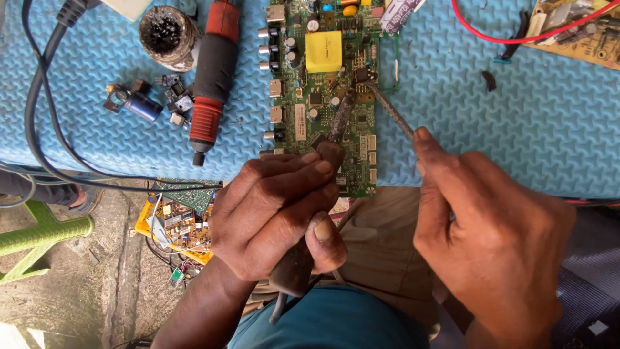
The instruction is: Soldering and repairing components on an electronic circuit board using a soldering iron and a probe.
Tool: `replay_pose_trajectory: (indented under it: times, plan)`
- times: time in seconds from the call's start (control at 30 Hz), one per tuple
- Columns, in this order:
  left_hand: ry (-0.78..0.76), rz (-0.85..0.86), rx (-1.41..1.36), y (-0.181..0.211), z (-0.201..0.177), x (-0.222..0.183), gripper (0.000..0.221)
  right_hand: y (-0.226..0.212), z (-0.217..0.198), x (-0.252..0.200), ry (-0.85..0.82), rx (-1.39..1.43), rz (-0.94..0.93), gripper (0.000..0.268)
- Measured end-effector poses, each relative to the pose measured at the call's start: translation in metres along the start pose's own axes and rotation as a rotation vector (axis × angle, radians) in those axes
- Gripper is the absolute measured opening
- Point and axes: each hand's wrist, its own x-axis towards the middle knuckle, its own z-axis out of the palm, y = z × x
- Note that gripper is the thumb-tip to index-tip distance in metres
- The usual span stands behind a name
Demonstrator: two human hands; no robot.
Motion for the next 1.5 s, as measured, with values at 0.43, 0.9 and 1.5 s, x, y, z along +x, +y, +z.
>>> replay_pose_trajectory:
  times: [0.43, 0.9, 1.5]
  plan:
    - [0.051, 0.040, -0.013, -0.003, 0.004, 0.000, 0.028, 0.020, -0.031, 0.026, -0.075, -0.143, -0.128, 0.023]
    - [-0.048, 0.008, -0.013, -0.003, -0.004, -0.002, 0.030, 0.037, -0.032, 0.062, -0.189, 0.290, -0.204, 0.021]
    - [-0.038, -0.030, -0.005, 0.001, -0.003, 0.001, 0.029, 0.040, -0.033, 0.055, -0.243, 0.221, -0.191, 0.029]
